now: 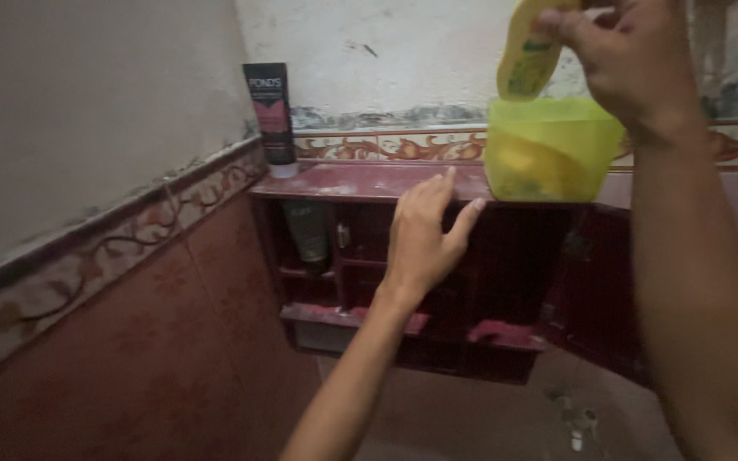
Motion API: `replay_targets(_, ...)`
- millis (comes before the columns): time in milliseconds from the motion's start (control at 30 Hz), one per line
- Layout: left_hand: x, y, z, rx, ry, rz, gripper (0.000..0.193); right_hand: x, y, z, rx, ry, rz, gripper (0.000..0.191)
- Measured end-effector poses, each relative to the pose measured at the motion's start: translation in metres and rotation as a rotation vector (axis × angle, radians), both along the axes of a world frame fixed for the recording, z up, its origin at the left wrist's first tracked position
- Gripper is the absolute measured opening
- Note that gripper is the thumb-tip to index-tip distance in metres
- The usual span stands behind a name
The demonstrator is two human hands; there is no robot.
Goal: The person picks toiletry bottles and tubes one at a time from a basket on a ledge and places them onto a wall-mounted bathroom shelf, arranging them in a row. They carry items in pairs from the ledge below to the shelf above, filling the shelf with shampoo, lotion, and cream containers.
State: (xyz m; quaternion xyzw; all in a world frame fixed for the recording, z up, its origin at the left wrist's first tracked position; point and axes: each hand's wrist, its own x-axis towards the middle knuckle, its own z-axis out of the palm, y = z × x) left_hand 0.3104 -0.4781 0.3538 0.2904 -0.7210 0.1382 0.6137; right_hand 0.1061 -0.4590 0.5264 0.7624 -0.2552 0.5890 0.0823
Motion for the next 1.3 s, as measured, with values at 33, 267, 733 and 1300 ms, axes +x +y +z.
replay_targets(33, 0.003, 0.003, 0.001, -0.027, 0.019, 0.018, 0.055, 0.002, 0.002, 0.0, -0.05, -0.018, 0.019, 0.014)
replay_targets(267, 0.045, 0.023, 0.009, 0.002, 0.167, 0.006, 0.048, 0.051, 0.011, -0.006, -0.161, 0.024, 0.343, 0.007)
replay_targets(733, 0.17, 0.036, 0.011, 0.163, 0.35, 0.031, 0.044, 0.207, -0.037, -0.063, 0.273, -0.021, 0.427, 0.03)
replay_targets(1300, 0.26, -0.038, -0.017, 0.111, 0.068, 0.199, 0.056, 0.324, -0.109, -0.085, 0.253, -0.159, 0.293, 0.033)
